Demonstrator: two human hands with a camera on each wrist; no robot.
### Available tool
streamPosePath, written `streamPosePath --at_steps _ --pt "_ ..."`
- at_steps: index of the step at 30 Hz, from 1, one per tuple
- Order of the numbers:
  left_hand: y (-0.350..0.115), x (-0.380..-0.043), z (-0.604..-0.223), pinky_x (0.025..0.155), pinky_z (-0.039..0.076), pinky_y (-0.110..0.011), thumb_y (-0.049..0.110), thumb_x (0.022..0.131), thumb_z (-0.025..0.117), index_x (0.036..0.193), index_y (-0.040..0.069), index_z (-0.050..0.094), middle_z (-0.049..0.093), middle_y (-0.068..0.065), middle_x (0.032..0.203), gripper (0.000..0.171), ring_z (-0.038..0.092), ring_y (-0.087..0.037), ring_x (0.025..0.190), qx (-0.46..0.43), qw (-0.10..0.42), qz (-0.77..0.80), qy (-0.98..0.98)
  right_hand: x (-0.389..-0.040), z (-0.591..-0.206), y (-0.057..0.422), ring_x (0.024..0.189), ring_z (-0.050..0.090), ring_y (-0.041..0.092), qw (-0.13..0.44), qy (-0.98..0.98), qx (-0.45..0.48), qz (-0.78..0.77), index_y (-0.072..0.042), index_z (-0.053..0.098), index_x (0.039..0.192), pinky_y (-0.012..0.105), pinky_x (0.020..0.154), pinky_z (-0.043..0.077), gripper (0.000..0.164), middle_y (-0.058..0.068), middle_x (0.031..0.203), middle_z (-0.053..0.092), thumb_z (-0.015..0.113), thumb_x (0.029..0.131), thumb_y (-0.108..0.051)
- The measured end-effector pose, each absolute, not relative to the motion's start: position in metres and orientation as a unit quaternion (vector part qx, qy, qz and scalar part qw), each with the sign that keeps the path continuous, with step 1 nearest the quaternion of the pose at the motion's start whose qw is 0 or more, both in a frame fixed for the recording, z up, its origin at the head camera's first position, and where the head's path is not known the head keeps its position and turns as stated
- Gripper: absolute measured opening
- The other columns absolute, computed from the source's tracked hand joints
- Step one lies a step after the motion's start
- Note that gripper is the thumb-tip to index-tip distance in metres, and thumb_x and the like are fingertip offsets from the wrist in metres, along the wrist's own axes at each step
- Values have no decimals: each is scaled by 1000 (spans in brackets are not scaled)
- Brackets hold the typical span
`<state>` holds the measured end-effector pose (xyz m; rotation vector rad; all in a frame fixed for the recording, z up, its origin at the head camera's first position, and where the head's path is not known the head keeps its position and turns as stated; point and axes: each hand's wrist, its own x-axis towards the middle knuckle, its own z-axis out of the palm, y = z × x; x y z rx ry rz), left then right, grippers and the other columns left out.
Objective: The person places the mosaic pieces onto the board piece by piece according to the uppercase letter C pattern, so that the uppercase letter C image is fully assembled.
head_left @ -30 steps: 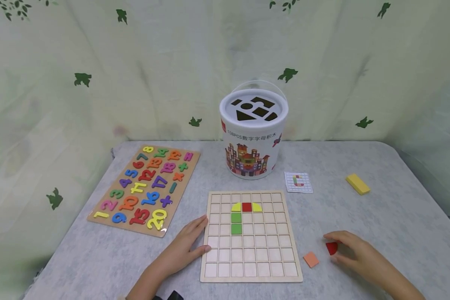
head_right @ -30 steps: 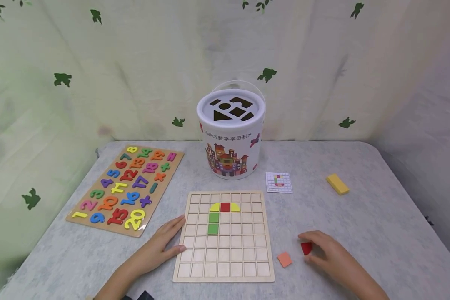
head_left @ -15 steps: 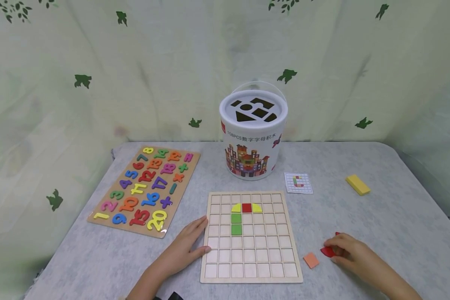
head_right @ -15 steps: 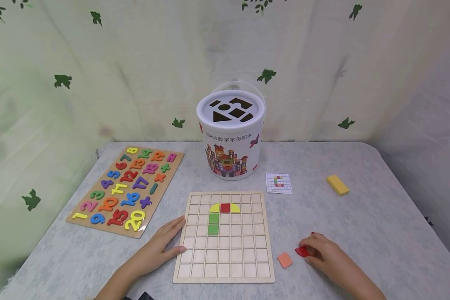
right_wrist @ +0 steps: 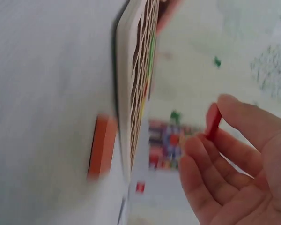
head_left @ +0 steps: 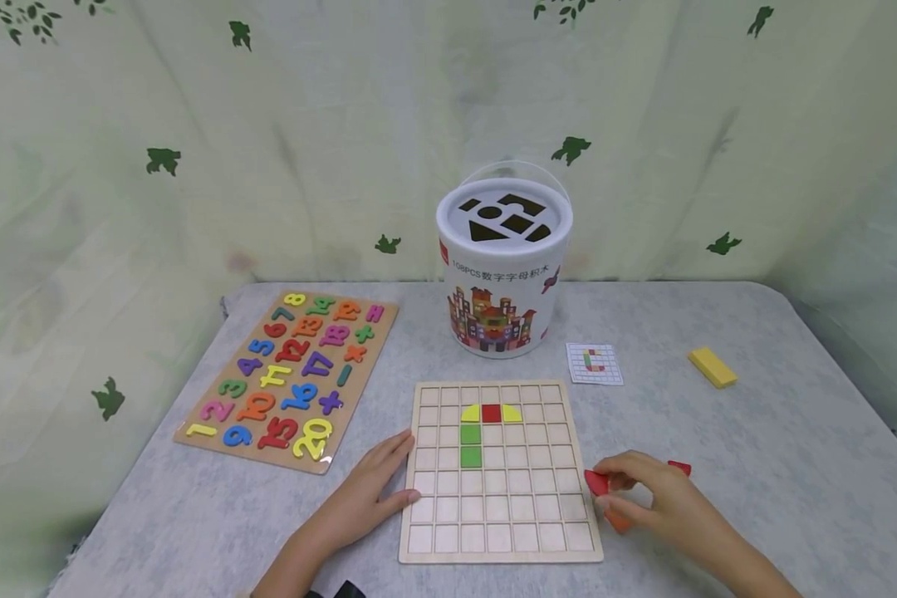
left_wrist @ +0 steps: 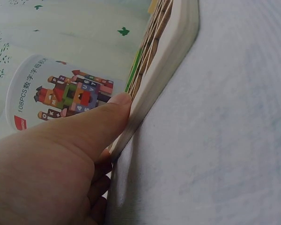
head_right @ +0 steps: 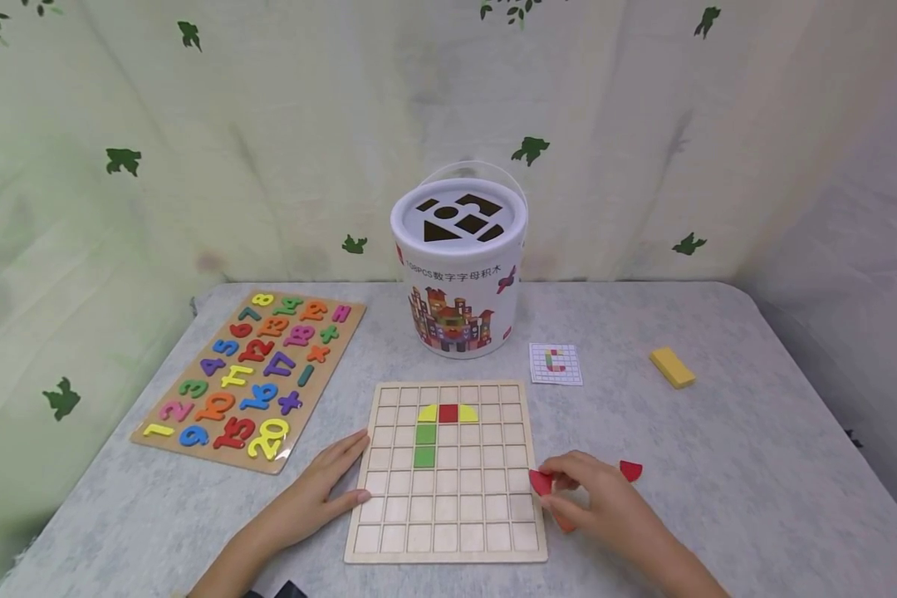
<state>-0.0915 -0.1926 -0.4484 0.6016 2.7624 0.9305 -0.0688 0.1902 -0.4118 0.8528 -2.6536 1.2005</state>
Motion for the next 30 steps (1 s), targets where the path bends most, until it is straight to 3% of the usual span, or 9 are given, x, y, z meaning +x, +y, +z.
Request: streamPosePath --at_steps 7,18,26,30 --pt "-191 -92 -448 102 25 -44 45 85 56 142 9 27 23 -2 146 73 19 -23 132 197 89 309 926 -72 -411 140 80 57 8 31 -847 300 438 -15 62 103 26 68 51 28 -9 97 59 72 77 -10" --pt "-192 -93 -450 102 26 -44 47 85 55 142 10 27 23 -1 146 74 19 -22 132 195 86 304 928 -94 -436 89 88 52 7 -54 -854 300 422 -16 63 104 23 77 45 23 -13 98 56 66 83 -23" --pt "-192 -92 -449 102 26 -44 44 85 56 142 9 27 23 -3 146 73 20 -23 132 197 83 306 927 -103 -445 71 76 46 4 -34 -872 313 374 -14 65 102 17 64 41 26 -11 94 53 68 81 -29" --pt "-192 -92 -449 102 25 -44 44 85 56 142 9 27 23 -3 146 73 20 -23 132 197 83 308 927 -103 -447 69 76 46 3 -24 -876 316 363 -15 64 104 17 64 41 28 -12 94 53 68 81 -31"
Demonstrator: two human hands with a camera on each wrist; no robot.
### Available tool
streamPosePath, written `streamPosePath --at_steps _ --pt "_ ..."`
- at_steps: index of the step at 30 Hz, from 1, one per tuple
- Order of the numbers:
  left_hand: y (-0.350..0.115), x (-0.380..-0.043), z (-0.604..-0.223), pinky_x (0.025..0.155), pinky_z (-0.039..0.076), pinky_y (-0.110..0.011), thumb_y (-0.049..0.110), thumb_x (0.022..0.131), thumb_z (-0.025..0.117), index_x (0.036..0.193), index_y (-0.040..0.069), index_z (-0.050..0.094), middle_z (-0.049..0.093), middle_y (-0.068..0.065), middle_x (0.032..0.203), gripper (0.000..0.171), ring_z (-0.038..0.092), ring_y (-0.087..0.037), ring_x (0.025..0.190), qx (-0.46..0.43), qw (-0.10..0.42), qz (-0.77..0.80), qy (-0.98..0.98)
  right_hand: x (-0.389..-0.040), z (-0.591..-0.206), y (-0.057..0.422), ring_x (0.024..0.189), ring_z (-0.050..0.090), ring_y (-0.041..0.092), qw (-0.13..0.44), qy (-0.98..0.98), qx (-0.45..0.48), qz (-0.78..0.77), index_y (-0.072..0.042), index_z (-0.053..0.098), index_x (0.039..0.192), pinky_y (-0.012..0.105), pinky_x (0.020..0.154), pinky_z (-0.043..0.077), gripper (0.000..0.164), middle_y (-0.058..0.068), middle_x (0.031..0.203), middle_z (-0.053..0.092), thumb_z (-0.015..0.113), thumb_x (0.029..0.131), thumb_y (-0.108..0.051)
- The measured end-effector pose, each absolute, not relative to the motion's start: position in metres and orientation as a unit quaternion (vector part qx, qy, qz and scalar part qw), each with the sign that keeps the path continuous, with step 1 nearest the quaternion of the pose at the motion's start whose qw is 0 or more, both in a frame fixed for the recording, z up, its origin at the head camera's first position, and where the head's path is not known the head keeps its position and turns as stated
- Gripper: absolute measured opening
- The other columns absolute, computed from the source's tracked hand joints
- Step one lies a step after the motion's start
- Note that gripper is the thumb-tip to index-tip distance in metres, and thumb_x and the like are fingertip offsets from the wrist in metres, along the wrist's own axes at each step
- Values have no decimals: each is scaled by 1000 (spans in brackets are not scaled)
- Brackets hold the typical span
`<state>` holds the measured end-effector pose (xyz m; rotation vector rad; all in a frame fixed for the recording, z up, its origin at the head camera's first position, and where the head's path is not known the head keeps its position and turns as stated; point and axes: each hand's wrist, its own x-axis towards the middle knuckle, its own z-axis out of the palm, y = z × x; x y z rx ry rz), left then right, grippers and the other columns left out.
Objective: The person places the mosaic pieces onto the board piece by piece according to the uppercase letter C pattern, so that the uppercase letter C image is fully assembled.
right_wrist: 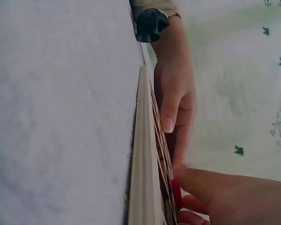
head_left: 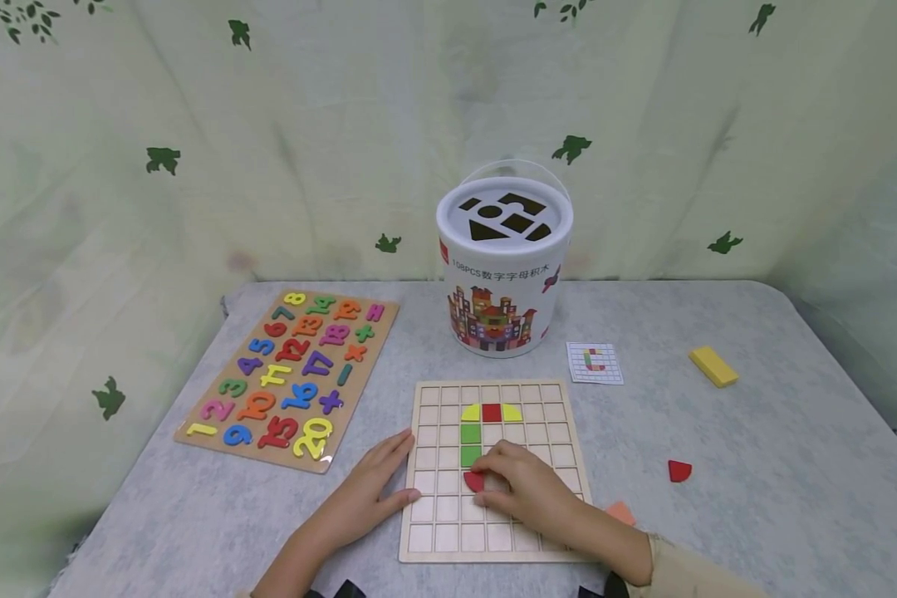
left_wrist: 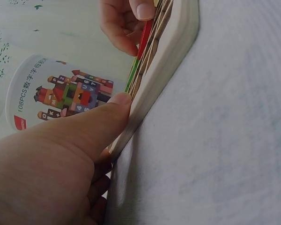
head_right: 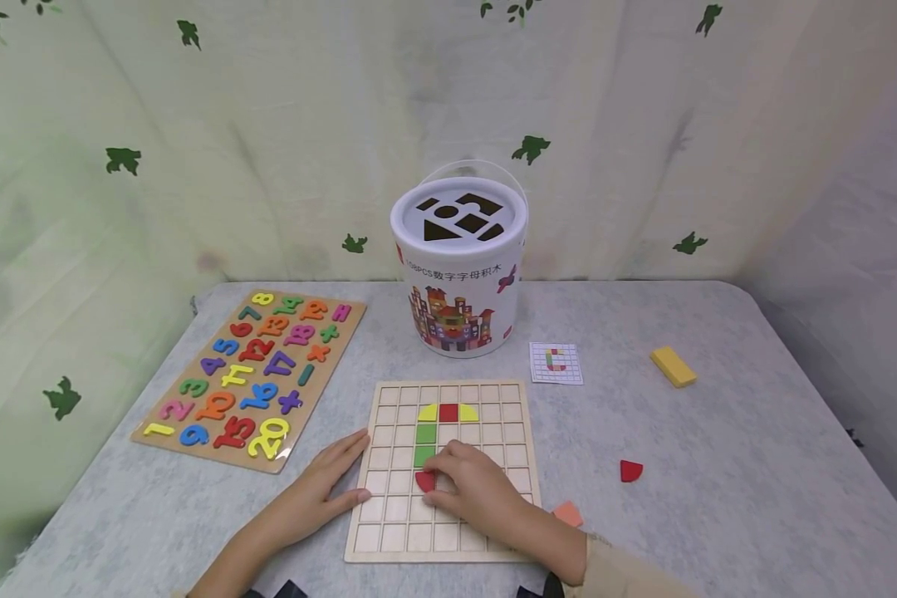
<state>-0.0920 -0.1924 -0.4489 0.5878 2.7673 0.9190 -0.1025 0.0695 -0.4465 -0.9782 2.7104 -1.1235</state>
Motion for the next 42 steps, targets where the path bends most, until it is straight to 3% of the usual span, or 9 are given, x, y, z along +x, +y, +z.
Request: streamPosePath --at_steps 13,18,24,32,37,42 --pt "-192 -92 -449 101 26 -45 46 85 56 142 9 27 23 -2 146 74 20 -24 132 195 85 309 927 -102 -447 65 79 48 1 -3 886 -318 -338 -17 63 99 21 70 44 19 -12 94 54 67 82 -25" --pt "-192 -92 -449 101 26 -45 46 85 56 142 9 28 23 -2 146 73 20 -24 132 195 83 309 927 -102 -443 65 83 48 3 28 888 -307 -341 -17 61 102 23 74 44 23 -12 95 53 67 81 -25" --pt "-193 -91 -449 102 25 -44 44 85 56 142 8 27 23 -3 146 73 20 -23 132 196 85 310 926 -98 -426 80 92 50 8 85 869 -292 -391 -16 55 116 26 79 45 38 -10 109 51 65 83 -31" --pt "-192 -92 -449 102 25 -44 45 85 56 142 8 27 23 -3 146 73 19 -24 132 195 89 309 927 -85 -404 128 107 49 14 17 864 -296 -408 -15 53 121 36 83 47 48 -11 120 47 69 79 -31" --pt "-193 -92 -450 102 25 -44 46 85 55 142 8 27 23 -3 146 74 19 -23 132 197 86 308 927 -73 -405 162 112 44 10 -19 878 -285 -383 -21 50 123 29 82 47 52 -10 123 47 71 77 -30" --pt "-193 -92 -450 102 25 -44 46 85 55 142 9 27 23 -2 146 73 19 -22 132 197 83 307 927 -63 -415 186 108 46 7 -45 887 -288 -358 -15 53 120 14 87 39 53 -9 119 50 75 73 -25"
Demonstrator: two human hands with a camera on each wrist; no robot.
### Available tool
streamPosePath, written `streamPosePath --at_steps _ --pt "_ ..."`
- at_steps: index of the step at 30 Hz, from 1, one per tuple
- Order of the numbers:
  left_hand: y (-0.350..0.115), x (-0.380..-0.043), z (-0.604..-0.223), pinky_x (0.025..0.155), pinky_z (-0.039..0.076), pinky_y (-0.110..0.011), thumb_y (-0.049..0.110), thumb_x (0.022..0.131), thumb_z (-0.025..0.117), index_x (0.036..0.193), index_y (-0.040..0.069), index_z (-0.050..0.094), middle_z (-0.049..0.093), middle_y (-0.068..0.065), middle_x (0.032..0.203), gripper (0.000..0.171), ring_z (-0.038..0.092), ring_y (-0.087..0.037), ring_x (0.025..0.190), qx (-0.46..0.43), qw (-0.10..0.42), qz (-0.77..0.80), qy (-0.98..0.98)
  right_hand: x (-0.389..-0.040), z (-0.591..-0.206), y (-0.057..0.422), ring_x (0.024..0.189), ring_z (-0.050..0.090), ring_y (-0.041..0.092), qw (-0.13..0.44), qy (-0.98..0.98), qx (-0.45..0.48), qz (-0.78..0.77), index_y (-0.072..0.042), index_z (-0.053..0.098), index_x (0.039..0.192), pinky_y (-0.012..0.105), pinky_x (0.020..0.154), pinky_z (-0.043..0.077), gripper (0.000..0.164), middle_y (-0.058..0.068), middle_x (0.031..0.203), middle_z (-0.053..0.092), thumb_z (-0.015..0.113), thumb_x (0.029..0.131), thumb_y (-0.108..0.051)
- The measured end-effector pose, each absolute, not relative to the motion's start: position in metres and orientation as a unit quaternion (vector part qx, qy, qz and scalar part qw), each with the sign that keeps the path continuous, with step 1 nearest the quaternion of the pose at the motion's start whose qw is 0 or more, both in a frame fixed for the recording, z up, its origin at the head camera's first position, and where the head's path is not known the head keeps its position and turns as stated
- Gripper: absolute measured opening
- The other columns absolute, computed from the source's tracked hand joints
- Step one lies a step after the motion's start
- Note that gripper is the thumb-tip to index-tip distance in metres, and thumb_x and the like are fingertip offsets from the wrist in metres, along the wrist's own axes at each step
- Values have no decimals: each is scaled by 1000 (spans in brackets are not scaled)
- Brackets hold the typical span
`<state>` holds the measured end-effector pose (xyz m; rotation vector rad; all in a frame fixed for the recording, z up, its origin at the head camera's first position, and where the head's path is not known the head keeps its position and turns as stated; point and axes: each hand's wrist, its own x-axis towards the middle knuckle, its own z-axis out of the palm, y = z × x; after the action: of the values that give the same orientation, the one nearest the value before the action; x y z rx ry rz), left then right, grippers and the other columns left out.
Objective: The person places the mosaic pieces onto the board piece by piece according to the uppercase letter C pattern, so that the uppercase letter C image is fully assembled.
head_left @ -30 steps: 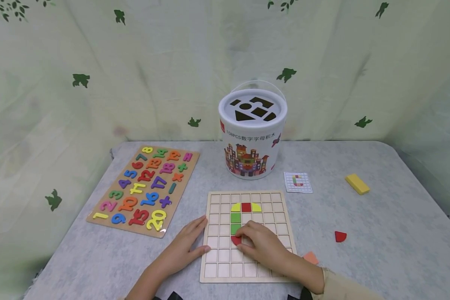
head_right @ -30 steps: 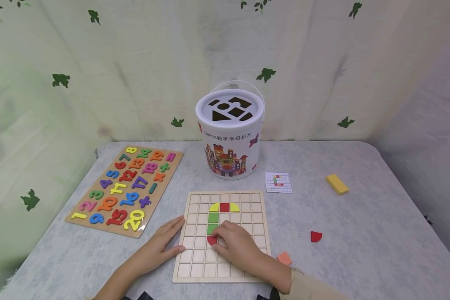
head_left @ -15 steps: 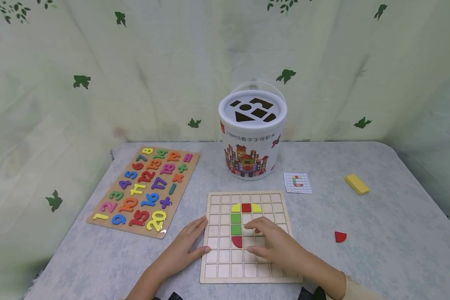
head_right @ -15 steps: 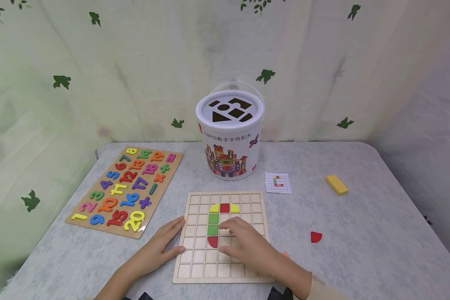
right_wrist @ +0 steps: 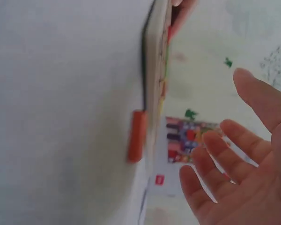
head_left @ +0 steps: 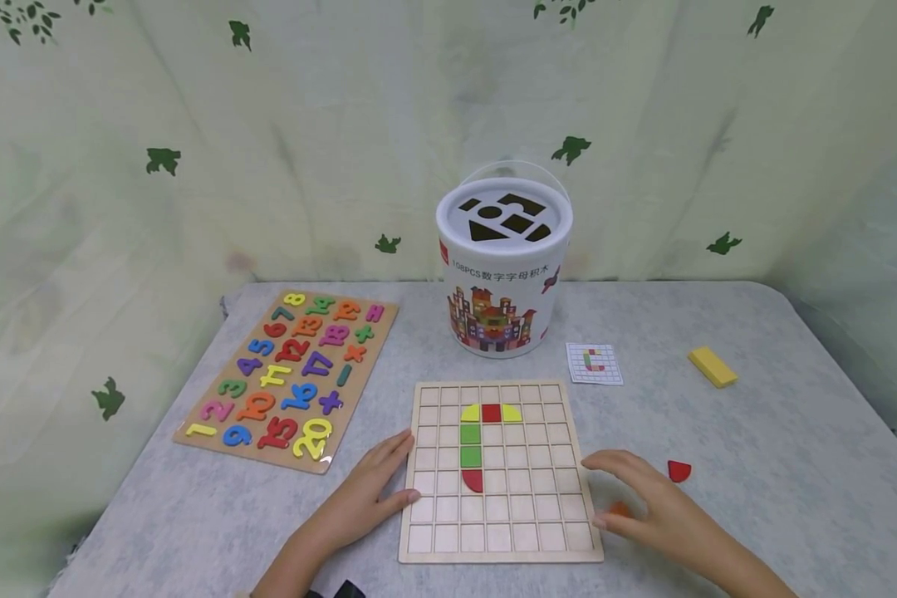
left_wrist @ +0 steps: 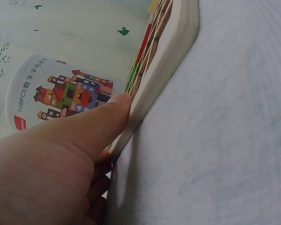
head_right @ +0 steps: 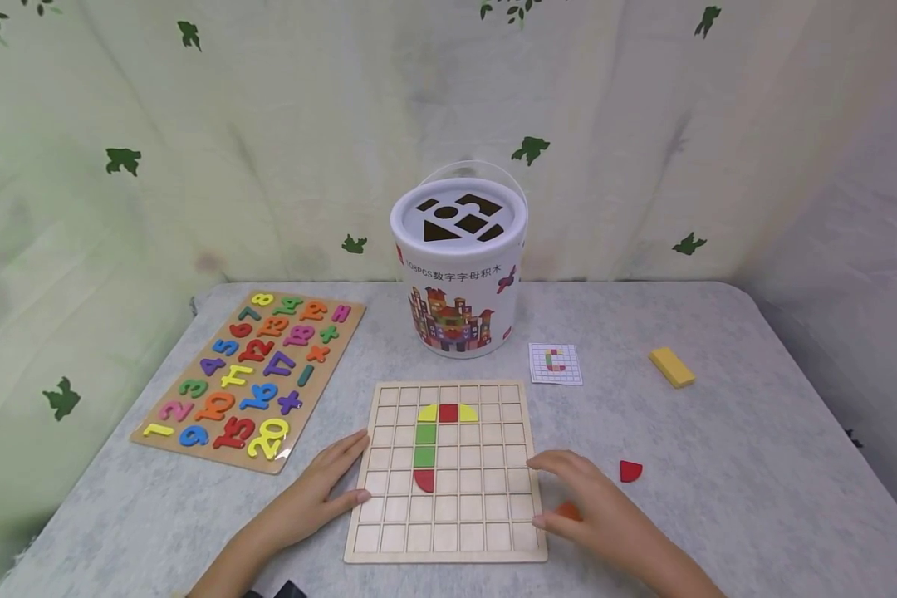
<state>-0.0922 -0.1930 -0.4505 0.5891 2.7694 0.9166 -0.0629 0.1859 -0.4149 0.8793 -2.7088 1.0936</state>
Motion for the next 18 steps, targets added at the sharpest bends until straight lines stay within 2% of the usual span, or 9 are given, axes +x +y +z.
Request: streamPosePath --at_steps 3,10,18 --pt "-193 -92 -451 102 25 -44 46 85 55 142 9 26 23 -2 146 74 19 -22 132 196 82 307 928 -60 -422 197 107 45 6 26 -891 286 352 -12 54 119 10 87 35 50 -8 117 52 74 74 -24" --pt "-193 -92 -450 102 25 -44 47 85 55 142 9 27 23 -2 146 74 20 -22 132 196 82 306 928 -58 -436 220 108 45 5 -49 -889 282 358 -14 54 119 12 86 37 44 -4 117 53 66 81 -31" --pt "-192 -91 -447 102 26 -43 42 85 58 141 7 29 25 -4 145 72 21 -23 132 200 81 308 927 -61 -441 223 93 49 6 -43 -900 287 326 -22 61 103 18 76 45 21 -12 105 52 64 83 -27"
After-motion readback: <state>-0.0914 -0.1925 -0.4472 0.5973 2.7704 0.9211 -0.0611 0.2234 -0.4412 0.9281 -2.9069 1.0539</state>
